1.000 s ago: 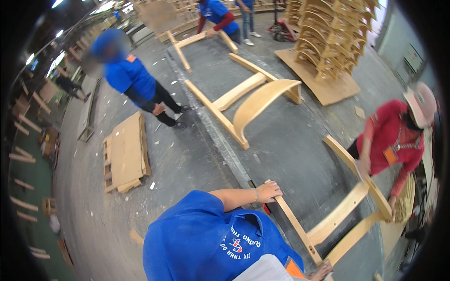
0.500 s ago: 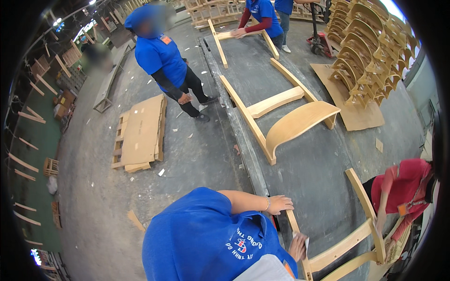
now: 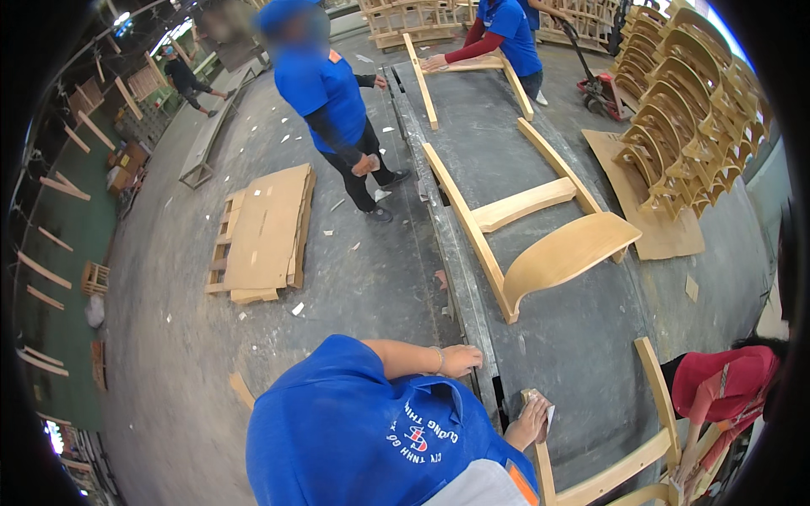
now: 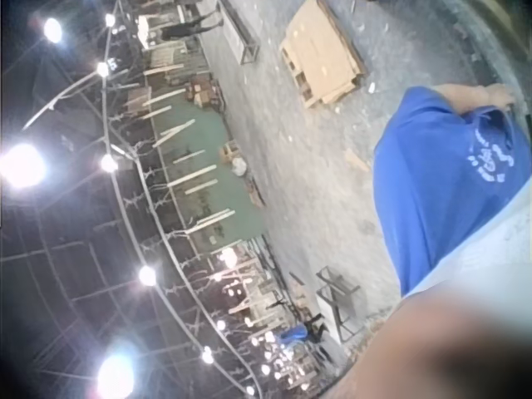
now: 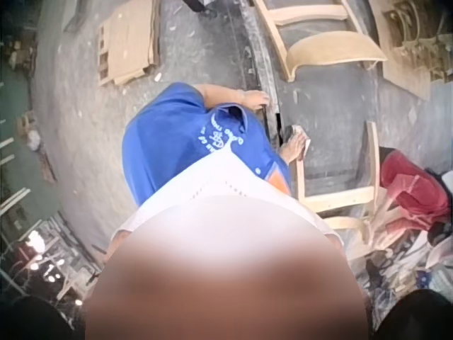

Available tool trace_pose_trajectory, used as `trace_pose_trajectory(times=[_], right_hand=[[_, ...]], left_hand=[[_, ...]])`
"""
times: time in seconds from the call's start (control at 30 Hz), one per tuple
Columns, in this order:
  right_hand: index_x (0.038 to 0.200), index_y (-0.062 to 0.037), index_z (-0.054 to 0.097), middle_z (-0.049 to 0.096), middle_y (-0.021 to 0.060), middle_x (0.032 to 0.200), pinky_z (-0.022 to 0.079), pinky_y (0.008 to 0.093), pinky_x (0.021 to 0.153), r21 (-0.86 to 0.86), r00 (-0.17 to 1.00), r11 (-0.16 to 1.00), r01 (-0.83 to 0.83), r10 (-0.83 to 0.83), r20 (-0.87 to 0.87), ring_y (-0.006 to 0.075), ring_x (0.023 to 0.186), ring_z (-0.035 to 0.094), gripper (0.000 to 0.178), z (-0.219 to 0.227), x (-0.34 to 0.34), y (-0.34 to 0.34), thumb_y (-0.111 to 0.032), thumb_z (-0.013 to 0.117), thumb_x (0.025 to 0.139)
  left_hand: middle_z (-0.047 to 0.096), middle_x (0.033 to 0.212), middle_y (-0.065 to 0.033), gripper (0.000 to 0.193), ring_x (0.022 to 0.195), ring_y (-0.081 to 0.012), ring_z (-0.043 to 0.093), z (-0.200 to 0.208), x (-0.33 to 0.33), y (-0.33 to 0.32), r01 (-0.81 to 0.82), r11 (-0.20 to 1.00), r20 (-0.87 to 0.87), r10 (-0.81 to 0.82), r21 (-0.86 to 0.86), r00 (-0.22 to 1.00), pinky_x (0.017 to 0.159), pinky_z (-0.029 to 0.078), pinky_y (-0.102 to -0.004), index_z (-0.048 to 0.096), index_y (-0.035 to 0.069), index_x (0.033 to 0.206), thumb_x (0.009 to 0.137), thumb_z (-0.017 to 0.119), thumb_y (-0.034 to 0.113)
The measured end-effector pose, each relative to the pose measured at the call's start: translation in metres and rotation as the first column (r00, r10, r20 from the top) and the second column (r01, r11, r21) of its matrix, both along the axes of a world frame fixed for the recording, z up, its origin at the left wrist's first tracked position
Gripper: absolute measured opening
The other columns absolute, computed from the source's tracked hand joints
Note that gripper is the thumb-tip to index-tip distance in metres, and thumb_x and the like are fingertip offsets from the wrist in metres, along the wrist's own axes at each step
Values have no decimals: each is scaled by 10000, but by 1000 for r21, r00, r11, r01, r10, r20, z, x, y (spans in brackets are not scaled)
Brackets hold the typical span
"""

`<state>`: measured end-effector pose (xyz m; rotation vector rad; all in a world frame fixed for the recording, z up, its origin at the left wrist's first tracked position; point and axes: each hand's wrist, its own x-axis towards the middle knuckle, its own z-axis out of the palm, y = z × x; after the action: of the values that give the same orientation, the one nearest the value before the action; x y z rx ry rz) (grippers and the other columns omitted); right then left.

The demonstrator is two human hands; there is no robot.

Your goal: The person sands wooden chair frames using a sanding block, moving along edges and surfaces. Other workers in blue uniforms also sand nearby frames on a long workbench in a busy factory.

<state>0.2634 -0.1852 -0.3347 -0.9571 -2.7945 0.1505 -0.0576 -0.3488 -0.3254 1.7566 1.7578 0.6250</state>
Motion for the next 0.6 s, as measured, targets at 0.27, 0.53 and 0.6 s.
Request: trace_pose_trajectory(times=[0.27,0.53,0.6], right_hand=[[1559,-35,429,435,181,1645,355,583,1204,-12,992,993,-120,120,27,383,1545,384,615,32,93,11,-5,515,951],[1529,-56,473,486,164,1619,374,585,1192,99,994,995,10,-21,110,375,1534,413,520,79,242,-1,-83,526,1012],[1516,-57,514,525,167,1589,389,581,1183,119,992,991,68,-80,97,376,1506,458,483,99,286,-12,-88,515,1034]], left_hand=[[633,1185,-121,276,1180,-338,603,-4,46,9,-111,993,28,109,45,994,1034,501,-459,655,73,1121,852,716,64],[442,1557,-225,804,1472,-389,424,33,159,56,-9,996,-28,12,85,1000,1226,374,-481,418,17,1540,825,782,75],[320,1606,-350,963,1518,-478,332,41,189,66,-17,998,-7,17,-68,1000,1258,316,-508,229,-45,1619,847,786,96]])
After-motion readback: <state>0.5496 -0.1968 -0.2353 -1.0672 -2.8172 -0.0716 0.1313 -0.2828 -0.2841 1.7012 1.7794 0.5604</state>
